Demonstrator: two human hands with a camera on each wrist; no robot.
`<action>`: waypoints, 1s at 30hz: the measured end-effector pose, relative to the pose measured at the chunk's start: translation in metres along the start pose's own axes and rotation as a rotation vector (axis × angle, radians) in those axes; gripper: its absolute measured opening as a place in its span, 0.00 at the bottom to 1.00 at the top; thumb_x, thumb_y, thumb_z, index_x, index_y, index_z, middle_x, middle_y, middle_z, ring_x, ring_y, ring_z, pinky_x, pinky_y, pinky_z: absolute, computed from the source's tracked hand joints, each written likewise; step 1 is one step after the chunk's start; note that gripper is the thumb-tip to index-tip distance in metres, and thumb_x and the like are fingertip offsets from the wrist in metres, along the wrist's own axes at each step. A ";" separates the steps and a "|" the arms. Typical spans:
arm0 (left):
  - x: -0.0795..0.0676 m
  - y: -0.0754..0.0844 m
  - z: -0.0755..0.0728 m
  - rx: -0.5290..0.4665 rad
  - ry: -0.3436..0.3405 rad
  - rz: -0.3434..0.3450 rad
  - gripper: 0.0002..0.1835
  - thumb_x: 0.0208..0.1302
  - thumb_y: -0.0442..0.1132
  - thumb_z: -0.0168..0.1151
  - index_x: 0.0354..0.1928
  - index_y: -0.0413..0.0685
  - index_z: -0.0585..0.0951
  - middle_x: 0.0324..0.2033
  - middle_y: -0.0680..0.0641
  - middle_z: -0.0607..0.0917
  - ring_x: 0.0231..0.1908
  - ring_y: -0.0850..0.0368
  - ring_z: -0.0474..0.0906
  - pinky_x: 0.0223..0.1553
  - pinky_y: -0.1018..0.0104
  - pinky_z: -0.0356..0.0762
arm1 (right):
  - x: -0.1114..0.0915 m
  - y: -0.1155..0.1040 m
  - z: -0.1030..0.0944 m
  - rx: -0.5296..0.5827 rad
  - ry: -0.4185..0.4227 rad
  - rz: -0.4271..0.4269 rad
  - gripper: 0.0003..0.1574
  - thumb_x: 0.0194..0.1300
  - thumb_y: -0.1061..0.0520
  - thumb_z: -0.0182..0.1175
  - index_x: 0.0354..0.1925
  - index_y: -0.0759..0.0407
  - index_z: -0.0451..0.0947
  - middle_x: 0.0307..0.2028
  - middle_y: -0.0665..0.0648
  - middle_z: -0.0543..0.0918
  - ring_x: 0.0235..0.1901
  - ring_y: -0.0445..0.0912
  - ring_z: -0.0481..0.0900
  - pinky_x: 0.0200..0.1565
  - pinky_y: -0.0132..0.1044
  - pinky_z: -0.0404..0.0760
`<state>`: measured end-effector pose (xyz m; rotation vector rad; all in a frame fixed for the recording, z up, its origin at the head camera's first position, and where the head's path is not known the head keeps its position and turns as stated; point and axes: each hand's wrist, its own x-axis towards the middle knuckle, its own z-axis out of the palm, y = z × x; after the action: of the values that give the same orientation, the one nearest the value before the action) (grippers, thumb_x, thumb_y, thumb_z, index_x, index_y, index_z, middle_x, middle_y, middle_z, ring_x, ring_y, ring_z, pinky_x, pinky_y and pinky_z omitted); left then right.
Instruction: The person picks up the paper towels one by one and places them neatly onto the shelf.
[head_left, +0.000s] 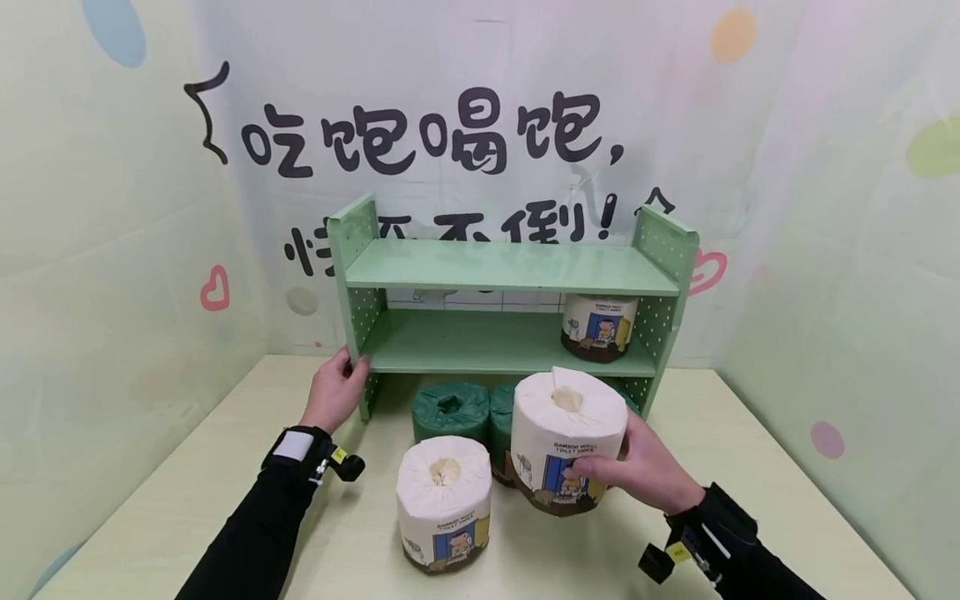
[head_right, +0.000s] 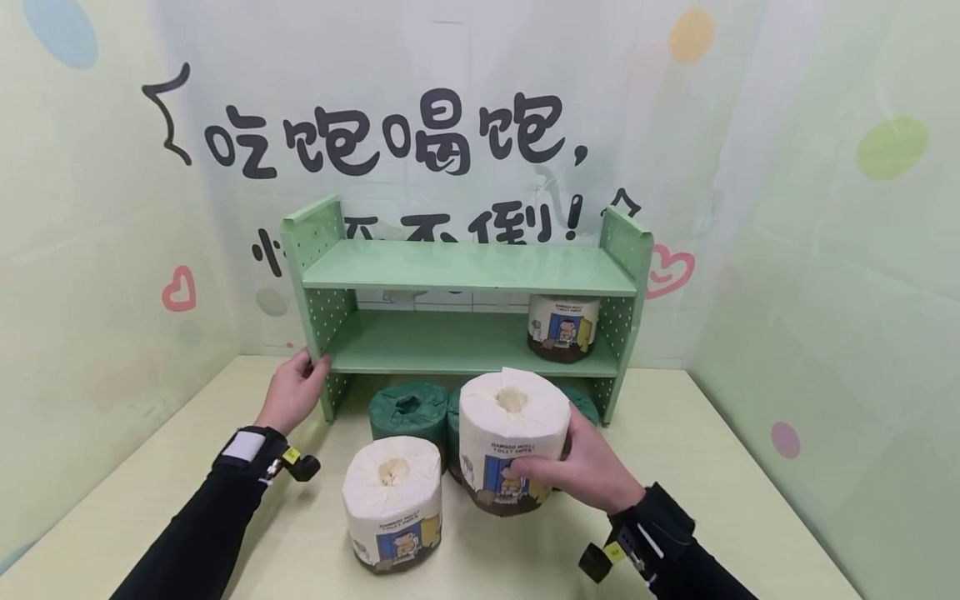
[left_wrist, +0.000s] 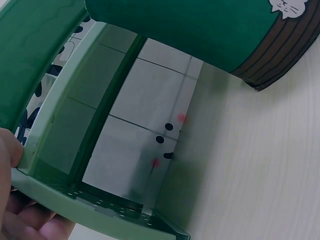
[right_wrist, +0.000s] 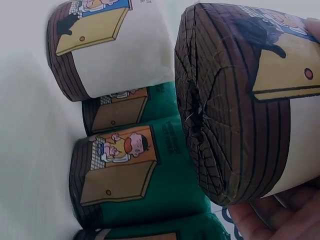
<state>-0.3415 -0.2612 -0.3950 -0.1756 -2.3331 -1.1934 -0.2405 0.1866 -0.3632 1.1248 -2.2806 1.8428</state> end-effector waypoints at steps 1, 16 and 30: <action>0.000 0.000 0.000 -0.001 0.000 -0.001 0.17 0.78 0.46 0.49 0.54 0.41 0.77 0.24 0.45 0.74 0.21 0.53 0.68 0.17 0.67 0.66 | 0.001 0.001 -0.001 0.005 -0.002 0.000 0.51 0.57 0.64 0.71 0.72 0.60 0.55 0.60 0.62 0.72 0.55 0.56 0.74 0.50 0.52 0.79; -0.001 -0.001 0.004 -0.004 0.016 -0.001 0.13 0.78 0.44 0.50 0.45 0.42 0.77 0.22 0.46 0.71 0.21 0.54 0.67 0.18 0.67 0.66 | 0.025 -0.007 -0.004 0.001 0.012 -0.034 0.49 0.58 0.60 0.69 0.72 0.59 0.56 0.59 0.62 0.73 0.55 0.54 0.74 0.50 0.51 0.79; -0.001 0.000 0.001 -0.017 0.012 -0.008 0.17 0.78 0.45 0.50 0.56 0.41 0.77 0.26 0.44 0.76 0.23 0.53 0.70 0.19 0.67 0.70 | 0.063 -0.003 -0.006 -0.056 0.104 0.060 0.48 0.61 0.55 0.70 0.73 0.50 0.56 0.59 0.58 0.73 0.54 0.51 0.74 0.51 0.54 0.78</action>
<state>-0.3414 -0.2603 -0.3960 -0.1641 -2.3159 -1.2155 -0.2885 0.1585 -0.3324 0.9410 -2.3163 1.7988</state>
